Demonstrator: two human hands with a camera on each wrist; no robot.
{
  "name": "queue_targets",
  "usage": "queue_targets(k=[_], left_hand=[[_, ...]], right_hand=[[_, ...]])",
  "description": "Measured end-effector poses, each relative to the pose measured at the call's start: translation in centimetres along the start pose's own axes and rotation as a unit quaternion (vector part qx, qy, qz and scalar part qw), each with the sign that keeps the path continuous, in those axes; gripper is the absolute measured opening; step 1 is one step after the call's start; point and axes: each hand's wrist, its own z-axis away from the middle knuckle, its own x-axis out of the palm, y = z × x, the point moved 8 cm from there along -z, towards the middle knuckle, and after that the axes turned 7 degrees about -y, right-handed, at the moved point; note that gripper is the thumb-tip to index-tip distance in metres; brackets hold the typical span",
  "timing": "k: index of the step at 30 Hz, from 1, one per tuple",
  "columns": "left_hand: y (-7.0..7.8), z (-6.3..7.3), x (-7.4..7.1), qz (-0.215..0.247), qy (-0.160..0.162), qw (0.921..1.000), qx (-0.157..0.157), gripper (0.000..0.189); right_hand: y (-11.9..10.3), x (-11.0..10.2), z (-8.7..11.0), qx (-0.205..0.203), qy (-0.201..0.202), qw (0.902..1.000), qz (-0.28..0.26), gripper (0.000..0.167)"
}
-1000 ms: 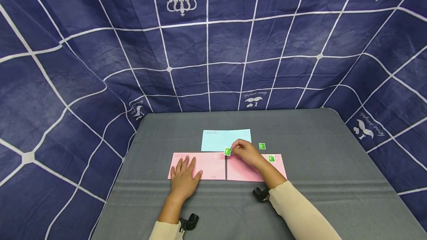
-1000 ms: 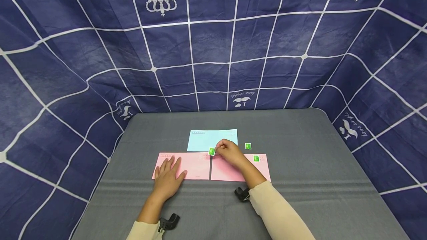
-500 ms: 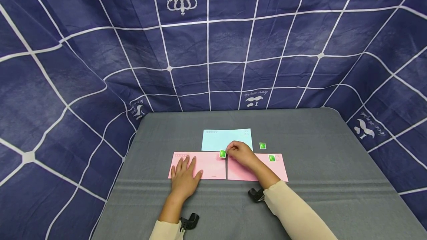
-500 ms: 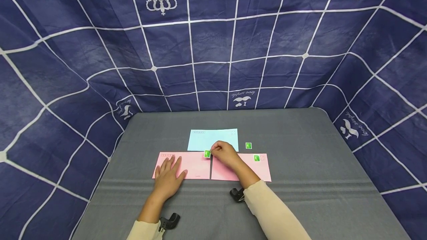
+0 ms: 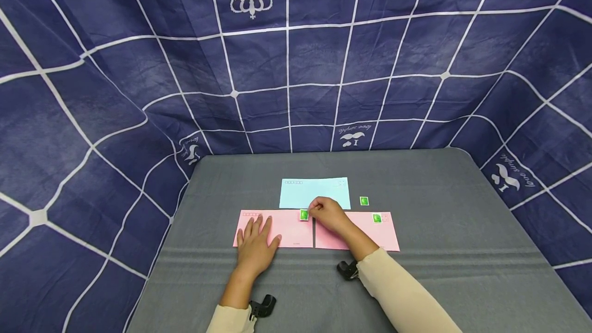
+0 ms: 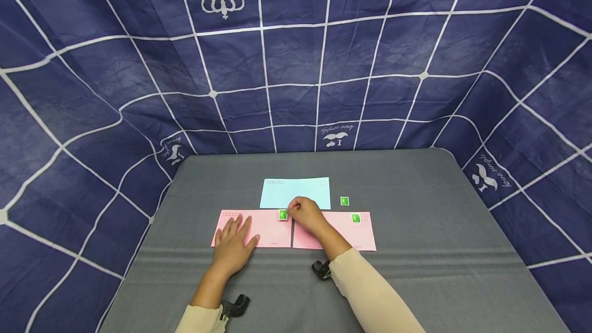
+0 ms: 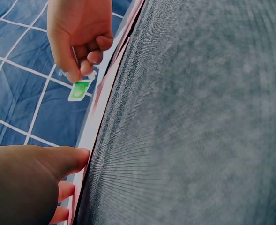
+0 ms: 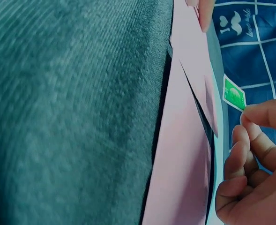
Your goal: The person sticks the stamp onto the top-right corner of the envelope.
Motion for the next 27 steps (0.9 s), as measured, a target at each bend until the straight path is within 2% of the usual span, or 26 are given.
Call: queue_targets(k=[6,12,27], left_hand=[[-0.1,0.0,0.1,0.003,-0.001,1.0000,-0.003,0.064],[-0.2,0.0,0.1,0.002,0.003,1.0000,-0.002,0.063],[-0.1,-0.1,-0.1,-0.002,0.001,1.0000,-0.001,0.063]], right_hand=[[-0.1,0.8,-0.3,-0.005,-0.001,0.9989,0.047,0.007],[-0.6,1.1,-0.7,-0.015,0.005,0.9979,0.062,0.007],[-1.6,1.4,-1.0,-0.010,0.014,0.9923,0.122,0.009]])
